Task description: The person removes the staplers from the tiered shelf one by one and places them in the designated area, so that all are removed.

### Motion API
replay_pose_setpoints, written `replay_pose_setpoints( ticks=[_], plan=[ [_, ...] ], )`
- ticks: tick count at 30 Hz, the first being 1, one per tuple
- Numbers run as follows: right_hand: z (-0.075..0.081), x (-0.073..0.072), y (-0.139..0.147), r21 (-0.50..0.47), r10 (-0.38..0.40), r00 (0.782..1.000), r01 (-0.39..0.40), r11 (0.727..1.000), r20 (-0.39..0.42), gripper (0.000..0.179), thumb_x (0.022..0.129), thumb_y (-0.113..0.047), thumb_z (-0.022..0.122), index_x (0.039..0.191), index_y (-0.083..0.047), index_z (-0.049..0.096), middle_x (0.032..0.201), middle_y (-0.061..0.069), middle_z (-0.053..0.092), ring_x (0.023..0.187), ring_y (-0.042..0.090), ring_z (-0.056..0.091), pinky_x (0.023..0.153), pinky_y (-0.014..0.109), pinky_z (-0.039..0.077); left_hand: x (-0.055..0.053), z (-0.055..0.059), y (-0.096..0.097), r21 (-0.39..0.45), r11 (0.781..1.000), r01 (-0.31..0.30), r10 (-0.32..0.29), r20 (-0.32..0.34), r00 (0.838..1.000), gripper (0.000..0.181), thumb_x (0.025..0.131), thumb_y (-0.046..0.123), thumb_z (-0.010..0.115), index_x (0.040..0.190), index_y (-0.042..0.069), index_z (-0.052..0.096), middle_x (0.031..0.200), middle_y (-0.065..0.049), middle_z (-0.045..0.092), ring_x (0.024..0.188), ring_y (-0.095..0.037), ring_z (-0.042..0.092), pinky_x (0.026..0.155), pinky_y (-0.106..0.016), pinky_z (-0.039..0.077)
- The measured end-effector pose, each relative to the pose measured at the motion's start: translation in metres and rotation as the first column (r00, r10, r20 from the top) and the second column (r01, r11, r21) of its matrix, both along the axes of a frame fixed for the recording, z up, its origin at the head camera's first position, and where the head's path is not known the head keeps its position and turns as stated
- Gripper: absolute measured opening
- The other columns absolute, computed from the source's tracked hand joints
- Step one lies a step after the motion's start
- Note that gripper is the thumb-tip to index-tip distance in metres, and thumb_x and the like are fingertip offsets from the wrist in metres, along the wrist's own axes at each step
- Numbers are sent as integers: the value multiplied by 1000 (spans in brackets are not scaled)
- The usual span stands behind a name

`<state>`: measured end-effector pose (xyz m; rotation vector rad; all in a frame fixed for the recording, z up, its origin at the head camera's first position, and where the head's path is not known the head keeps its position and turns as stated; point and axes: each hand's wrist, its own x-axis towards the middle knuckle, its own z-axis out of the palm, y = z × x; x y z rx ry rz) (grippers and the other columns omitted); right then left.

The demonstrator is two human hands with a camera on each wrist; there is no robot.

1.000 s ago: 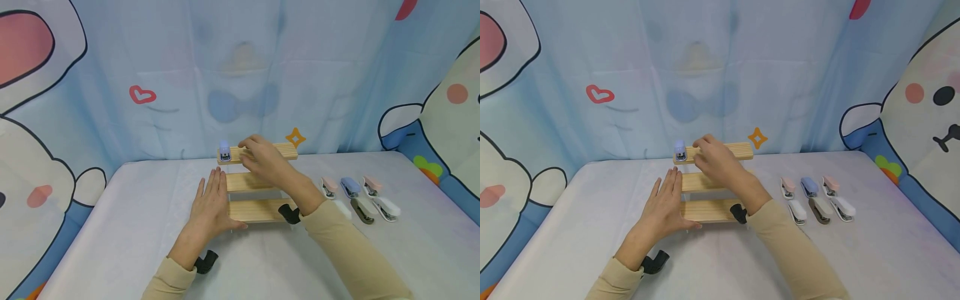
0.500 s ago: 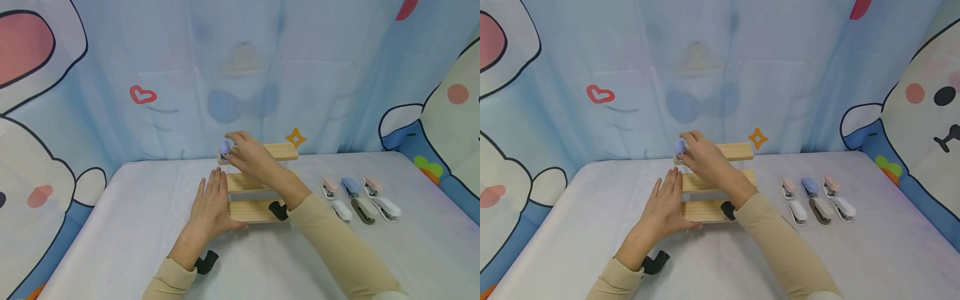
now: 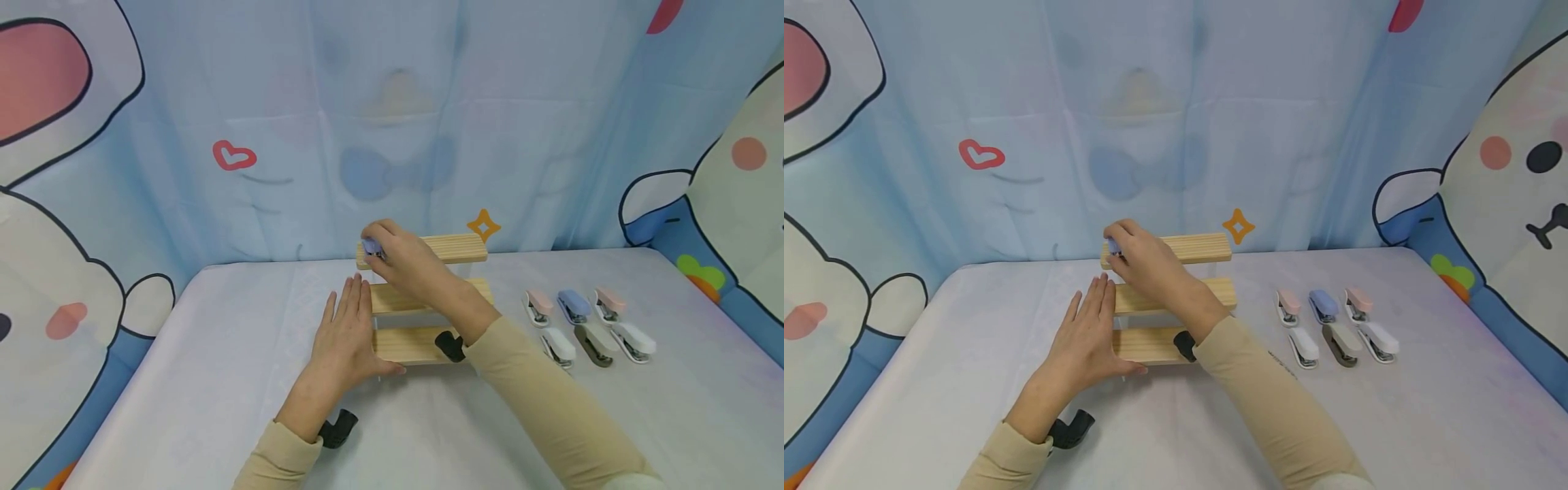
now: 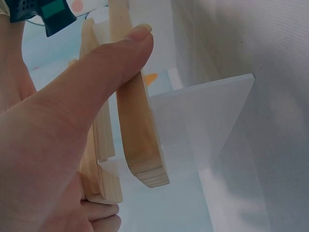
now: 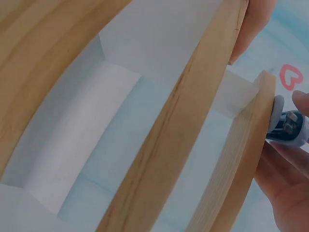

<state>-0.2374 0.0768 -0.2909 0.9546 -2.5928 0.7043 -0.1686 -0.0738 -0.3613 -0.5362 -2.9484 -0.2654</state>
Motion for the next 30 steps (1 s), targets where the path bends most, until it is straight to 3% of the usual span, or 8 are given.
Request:
replay_pose_setpoints(
  ticks=[7,16,23,30],
  plan=[
    [0,3,3,-17,-29,999,29,999,-38,29,97,-10,63,123,1,56,126,16,56,112,29,62,94,41,55,0,0,0,1,1000,-4,4,2,1000,145,56,71,84,157,-5,11,166,-19,9,156,-29,8,127,-48,10],
    [-1,7,9,-11,-25,999,25,1000,-41,36,96,-4,61,132,0,58,135,19,51,114,33,62,91,42,57,1,0,0,13,1000,-3,3,-6,1000,145,55,70,86,157,-5,13,166,-19,9,155,-29,10,126,-48,11],
    [-4,9,15,-1,-19,998,19,1000,-53,41,95,-2,62,135,3,55,139,21,52,122,36,59,98,45,54,1,0,0,16,1000,2,-2,-4,1000,146,56,69,86,157,-5,11,166,-19,8,155,-30,9,126,-48,11],
    [-4,10,20,-11,-5,997,4,1000,-79,43,93,-1,65,134,5,57,137,24,54,119,37,61,93,43,57,1,0,0,14,1000,6,-5,-18,1000,146,56,69,86,156,-5,11,166,-20,10,155,-30,11,126,-49,12]
  ],
)
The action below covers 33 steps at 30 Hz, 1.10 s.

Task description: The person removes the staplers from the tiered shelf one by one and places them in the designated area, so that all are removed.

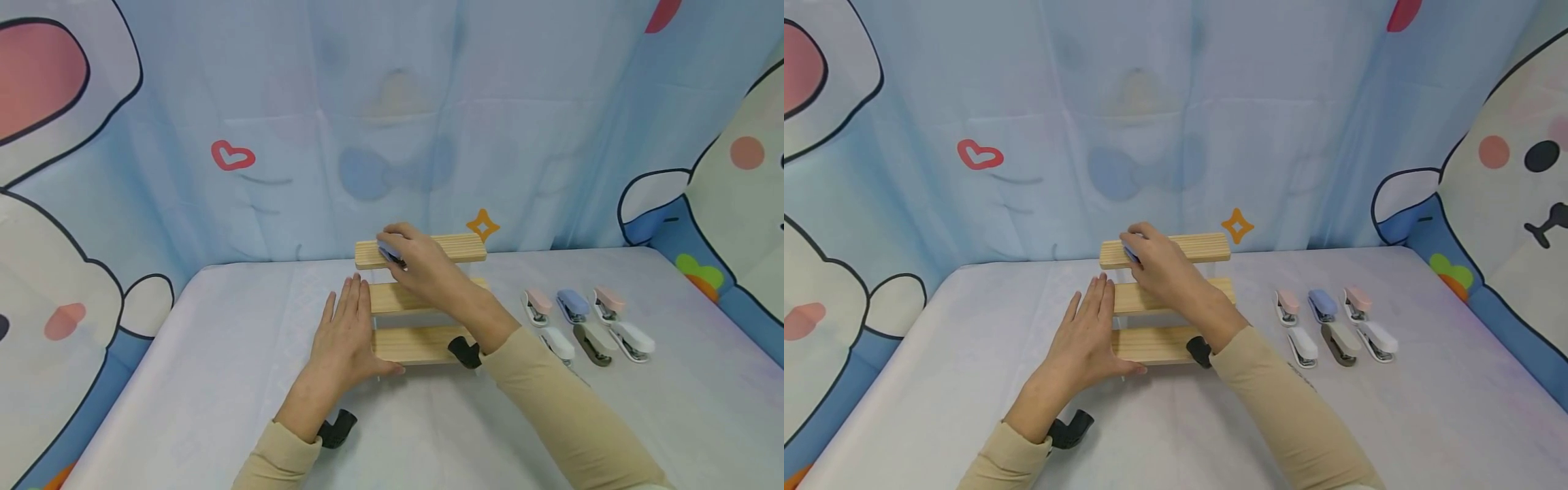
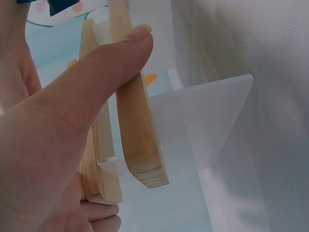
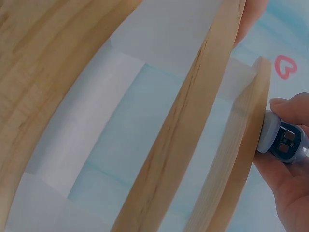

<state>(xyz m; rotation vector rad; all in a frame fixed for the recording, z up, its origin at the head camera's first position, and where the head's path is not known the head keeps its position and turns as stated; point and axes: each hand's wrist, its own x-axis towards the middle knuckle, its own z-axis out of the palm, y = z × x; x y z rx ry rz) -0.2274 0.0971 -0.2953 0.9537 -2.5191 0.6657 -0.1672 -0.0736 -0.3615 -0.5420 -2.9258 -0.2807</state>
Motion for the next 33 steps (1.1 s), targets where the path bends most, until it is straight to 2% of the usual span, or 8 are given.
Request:
replay_pose_setpoints(
  ticks=[8,14,20,29,33],
  plan=[
    [1,3,9,-5,-7,1000,7,1000,-12,45,92,0,66,135,5,56,138,25,52,115,37,63,85,39,59,0,0,1,-6,1000,1,-1,0,1000,146,56,69,86,157,-5,11,166,-20,9,155,-30,10,126,-49,12],
    [6,9,18,-12,-19,1000,19,1000,6,47,92,-1,66,137,3,55,141,24,51,116,37,62,82,38,60,0,1,2,-17,1000,-1,1,3,1000,146,56,70,85,157,-5,10,166,-20,8,155,-30,10,126,-49,12],
    [6,15,30,-30,-37,999,36,999,-12,47,91,-2,67,137,2,56,141,24,51,113,38,63,78,38,60,1,1,2,-8,1000,1,-2,-7,1000,145,56,70,85,156,-5,11,166,-21,9,155,-31,10,126,-49,13],
    [3,27,54,-50,-74,995,71,996,-62,45,89,-2,70,132,4,60,137,23,55,115,38,62,85,44,59,1,1,1,-3,1000,9,-9,-13,1000,146,56,69,85,156,-6,10,166,-21,9,155,-31,11,126,-49,13],
    [1,34,63,-46,-104,993,102,994,-47,45,90,-3,69,134,3,59,139,22,54,113,36,64,84,44,59,1,1,1,0,1000,5,-5,-4,1000,146,56,69,85,156,-6,10,165,-21,10,155,-31,11,126,-49,12]
  ],
)
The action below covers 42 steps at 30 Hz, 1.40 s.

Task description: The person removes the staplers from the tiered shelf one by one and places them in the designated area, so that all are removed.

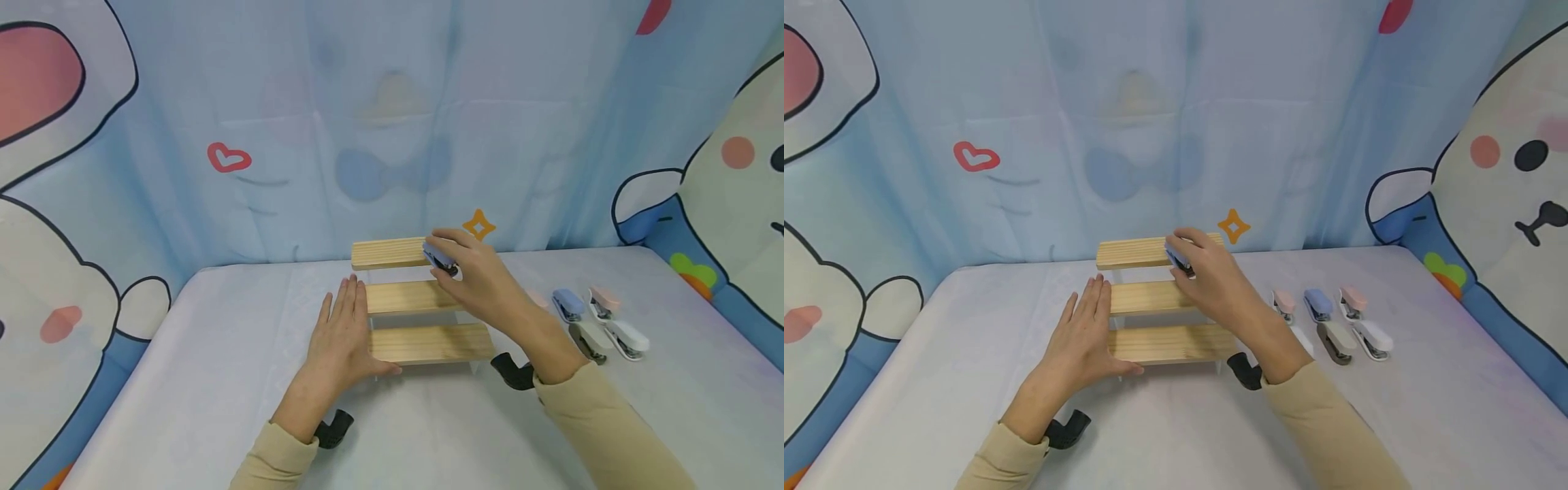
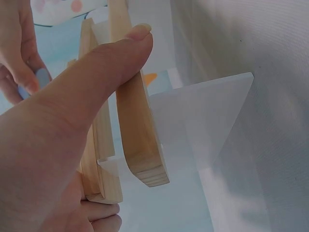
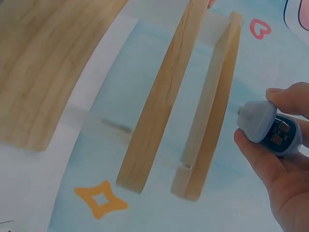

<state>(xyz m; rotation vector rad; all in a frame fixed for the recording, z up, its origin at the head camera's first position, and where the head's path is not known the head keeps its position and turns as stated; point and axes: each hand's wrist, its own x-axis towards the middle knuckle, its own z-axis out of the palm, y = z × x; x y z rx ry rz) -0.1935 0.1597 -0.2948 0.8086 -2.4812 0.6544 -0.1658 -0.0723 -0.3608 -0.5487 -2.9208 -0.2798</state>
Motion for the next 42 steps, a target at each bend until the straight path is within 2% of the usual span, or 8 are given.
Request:
replay_pose_setpoints(
  ticks=[9,15,20,31,37,42],
  plan=[
    [-6,17,22,-21,-47,998,48,999,34,49,88,-2,71,135,3,58,140,21,54,122,39,58,88,49,56,0,0,0,2,1000,-3,3,4,1000,146,56,70,85,157,-5,11,166,-21,11,155,-31,11,126,-49,12],
    [-13,28,35,-43,-76,997,75,996,-15,47,86,-1,73,131,4,61,134,20,58,119,40,60,88,51,56,0,-1,-1,0,1000,-8,8,13,1000,146,56,70,85,157,-5,10,166,-20,9,155,-31,10,126,-49,11],
    [-18,35,46,-63,-89,995,85,994,-49,48,84,0,75,130,3,62,132,21,60,116,39,62,83,49,58,0,-1,-1,-1,1000,-10,10,16,1000,146,56,69,85,157,-5,9,166,-20,8,155,-31,11,126,-49,11],
    [-31,43,65,-44,-113,989,110,993,-90,51,78,6,78,126,6,63,129,22,61,113,40,63,80,50,57,0,-2,-1,3,1000,-8,8,7,1000,147,56,69,86,157,-6,9,166,-20,7,155,-31,11,126,-49,11],
    [-34,49,73,-17,-154,984,153,988,-92,51,77,5,78,126,4,64,129,19,62,112,36,64,80,47,58,0,-2,0,4,1000,-9,9,4,1000,147,55,69,86,157,-6,9,166,-20,8,155,-31,11,126,-49,12],
    [-37,54,81,-1,-170,982,171,985,-77,53,75,5,80,126,4,64,128,20,62,112,38,64,82,51,57,0,-1,0,14,1000,-4,4,6,1000,147,55,68,87,156,-6,10,165,-21,10,155,-31,11,126,-49,12]
  ],
)
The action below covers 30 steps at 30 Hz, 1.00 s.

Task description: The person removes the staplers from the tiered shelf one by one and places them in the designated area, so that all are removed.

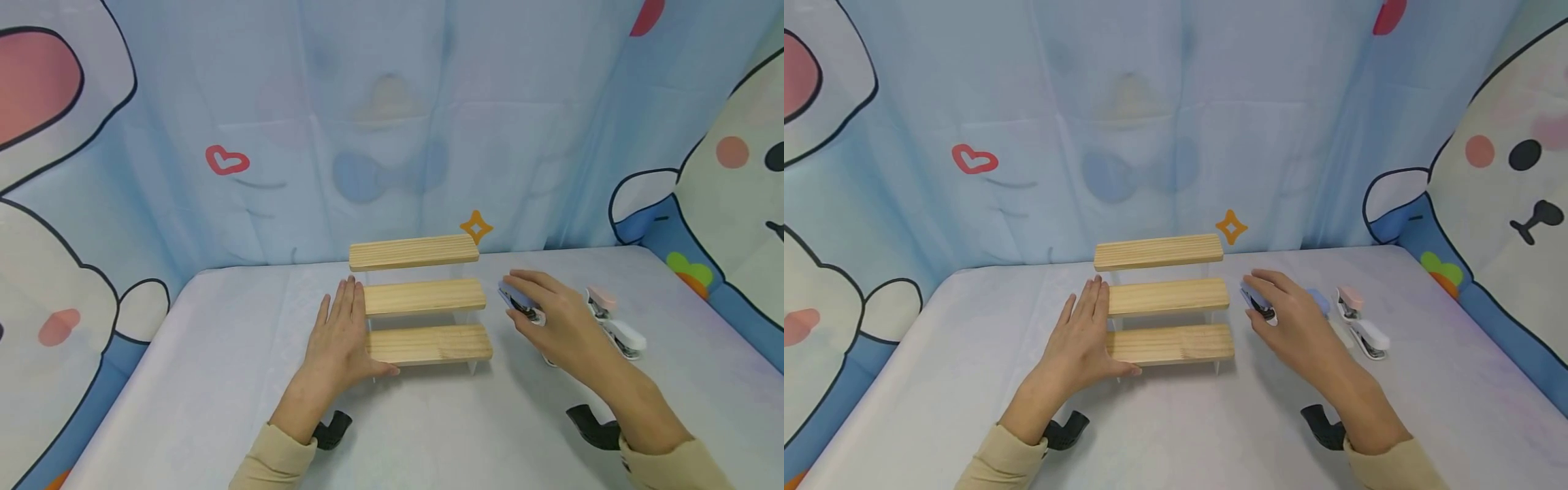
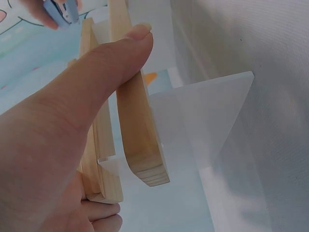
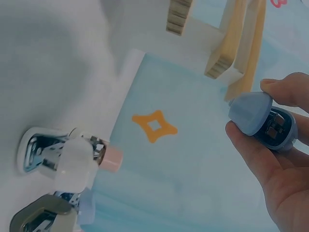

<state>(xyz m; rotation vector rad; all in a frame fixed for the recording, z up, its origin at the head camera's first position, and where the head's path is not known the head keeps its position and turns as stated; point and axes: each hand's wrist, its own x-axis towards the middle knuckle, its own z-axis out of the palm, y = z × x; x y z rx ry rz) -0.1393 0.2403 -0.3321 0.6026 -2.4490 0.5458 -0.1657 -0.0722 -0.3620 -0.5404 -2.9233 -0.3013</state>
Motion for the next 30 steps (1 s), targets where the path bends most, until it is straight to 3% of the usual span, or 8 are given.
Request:
replay_pose_setpoints(
  ticks=[10,17,30],
  plan=[
    [-5,12,14,40,-93,990,89,995,105,54,79,-2,79,129,2,62,132,21,59,117,41,59,88,59,53,-1,1,1,-3,1000,0,0,3,1000,146,56,68,86,156,-6,10,166,-21,11,155,-31,11,126,-49,12],
    [-15,19,28,52,-94,992,90,995,88,53,77,-3,80,127,2,64,127,22,61,113,43,60,85,60,53,-1,1,1,-6,1000,-1,1,1,1000,147,56,68,86,156,-6,9,166,-21,10,155,-31,11,126,-49,11],
    [-27,30,41,80,-179,967,167,983,183,51,79,-7,79,128,-1,63,128,23,58,116,50,55,86,67,50,0,1,0,-8,1000,-1,1,5,1000,147,56,68,86,156,-6,9,166,-20,8,155,-32,11,126,-49,11]
  ],
)
